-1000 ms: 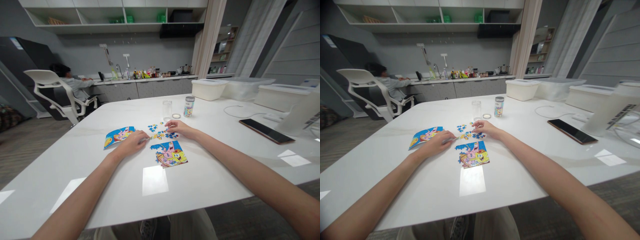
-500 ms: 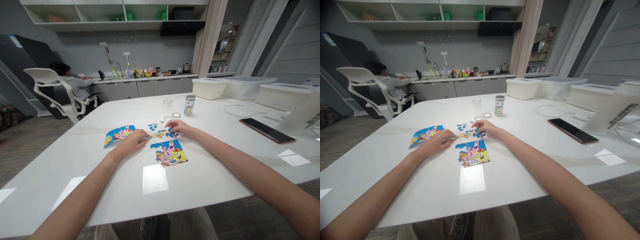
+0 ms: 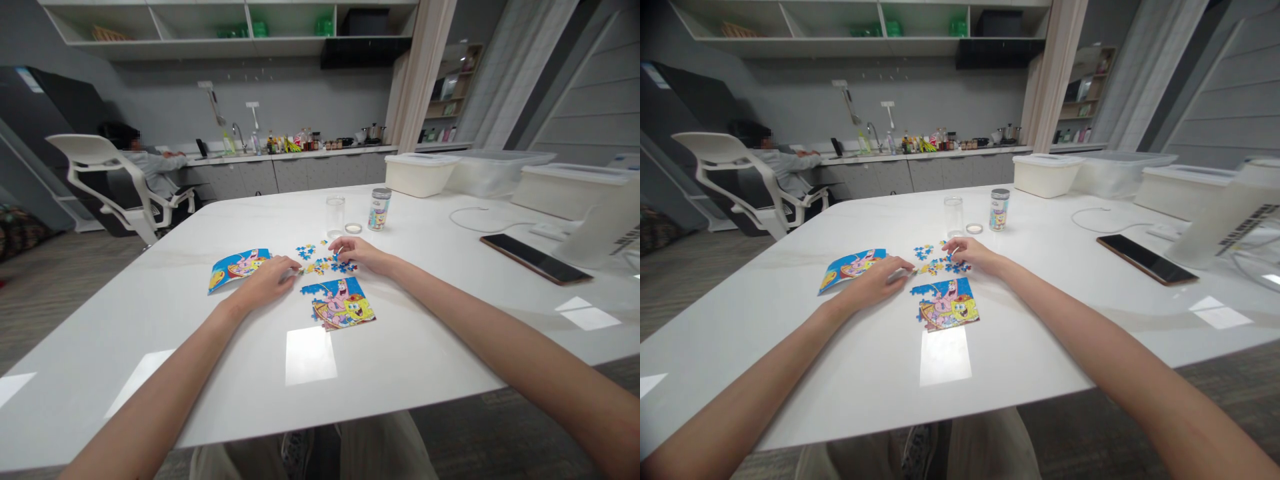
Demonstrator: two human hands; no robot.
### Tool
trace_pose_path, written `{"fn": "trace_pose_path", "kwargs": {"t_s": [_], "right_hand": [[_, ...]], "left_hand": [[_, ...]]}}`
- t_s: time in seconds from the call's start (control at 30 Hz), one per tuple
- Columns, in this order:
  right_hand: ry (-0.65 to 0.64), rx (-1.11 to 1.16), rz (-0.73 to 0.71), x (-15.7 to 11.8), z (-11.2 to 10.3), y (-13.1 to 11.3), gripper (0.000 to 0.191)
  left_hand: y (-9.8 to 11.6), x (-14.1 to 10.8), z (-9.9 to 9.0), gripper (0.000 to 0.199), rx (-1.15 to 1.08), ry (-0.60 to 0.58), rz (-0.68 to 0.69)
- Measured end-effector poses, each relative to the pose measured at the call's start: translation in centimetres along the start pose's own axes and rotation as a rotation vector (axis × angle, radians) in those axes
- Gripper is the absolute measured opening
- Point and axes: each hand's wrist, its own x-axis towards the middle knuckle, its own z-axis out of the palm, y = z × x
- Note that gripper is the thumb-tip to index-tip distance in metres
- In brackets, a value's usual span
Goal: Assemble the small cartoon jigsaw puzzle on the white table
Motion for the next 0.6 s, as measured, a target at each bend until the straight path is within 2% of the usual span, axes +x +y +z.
{"fn": "trace_pose_path", "kwargs": {"t_s": [0.33,0.6], "right_hand": [[-0.033,0.017,-0.035,0.01,-0.02,0.15,0.029],[-0.018,-0.085,-0.058,-0.12,-0.06,0.14,0.021]], "left_hand": [[0.04,0.1,-0.12,0.02,-0.003,-0.002,0.007],[0.2,0.19,-0.14,0.02,0.01,-0.023,0.007]]}}
